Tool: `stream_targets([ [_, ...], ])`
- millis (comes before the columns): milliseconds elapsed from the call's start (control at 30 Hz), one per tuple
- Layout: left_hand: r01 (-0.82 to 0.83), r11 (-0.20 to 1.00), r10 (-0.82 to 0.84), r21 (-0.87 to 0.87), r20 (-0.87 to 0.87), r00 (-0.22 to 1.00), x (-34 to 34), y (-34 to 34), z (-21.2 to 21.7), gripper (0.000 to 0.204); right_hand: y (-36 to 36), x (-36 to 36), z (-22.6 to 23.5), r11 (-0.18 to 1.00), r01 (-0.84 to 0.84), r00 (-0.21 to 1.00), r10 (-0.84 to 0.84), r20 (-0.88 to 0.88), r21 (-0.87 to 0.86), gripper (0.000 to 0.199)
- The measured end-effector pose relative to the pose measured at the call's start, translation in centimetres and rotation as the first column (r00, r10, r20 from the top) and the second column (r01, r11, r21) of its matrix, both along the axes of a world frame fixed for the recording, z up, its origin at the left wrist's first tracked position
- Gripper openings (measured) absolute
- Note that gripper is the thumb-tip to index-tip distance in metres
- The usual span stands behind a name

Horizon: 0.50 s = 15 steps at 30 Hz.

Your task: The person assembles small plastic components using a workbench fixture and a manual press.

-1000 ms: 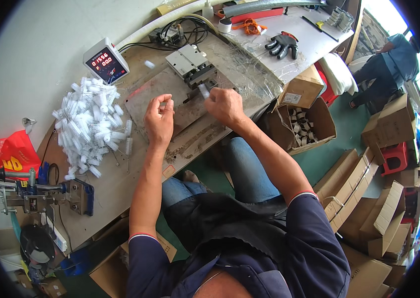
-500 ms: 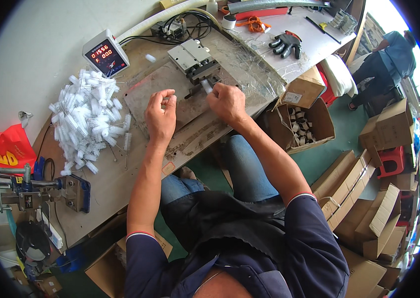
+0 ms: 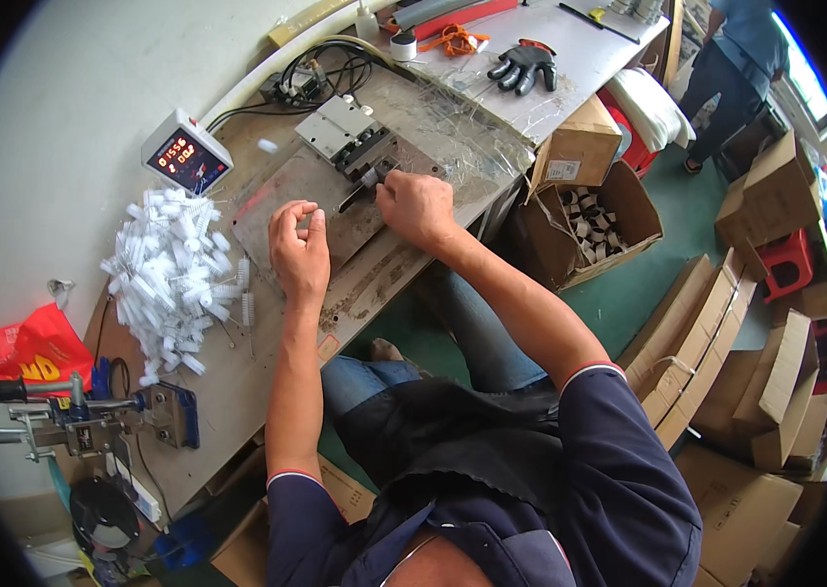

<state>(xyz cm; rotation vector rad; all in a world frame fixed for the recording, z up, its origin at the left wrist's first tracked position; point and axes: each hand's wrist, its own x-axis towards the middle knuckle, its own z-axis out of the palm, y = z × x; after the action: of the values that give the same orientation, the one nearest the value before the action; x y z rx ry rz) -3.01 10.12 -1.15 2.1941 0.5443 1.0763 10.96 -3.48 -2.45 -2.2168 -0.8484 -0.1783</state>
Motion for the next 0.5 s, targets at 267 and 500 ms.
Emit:
stream_targets([
  [267, 0.06, 0.987, -0.024, 0.151, -0.23, 0.973, 2.2, -1.1, -0.2, 0.013, -0.3, 0.1, 0.0, 0.994, 0.049, 0.998, -0.047, -0.031, 0.092, 0.027],
  [500, 0.059, 0.962, -0.013, 0.267, -0.171, 0.985, 3.2, -1.1, -0.7, 0.013, -0.3, 0.3, -0.1, 0.986, 0.059, 0.997, -0.051, -0.053, 0.157, 0.027],
])
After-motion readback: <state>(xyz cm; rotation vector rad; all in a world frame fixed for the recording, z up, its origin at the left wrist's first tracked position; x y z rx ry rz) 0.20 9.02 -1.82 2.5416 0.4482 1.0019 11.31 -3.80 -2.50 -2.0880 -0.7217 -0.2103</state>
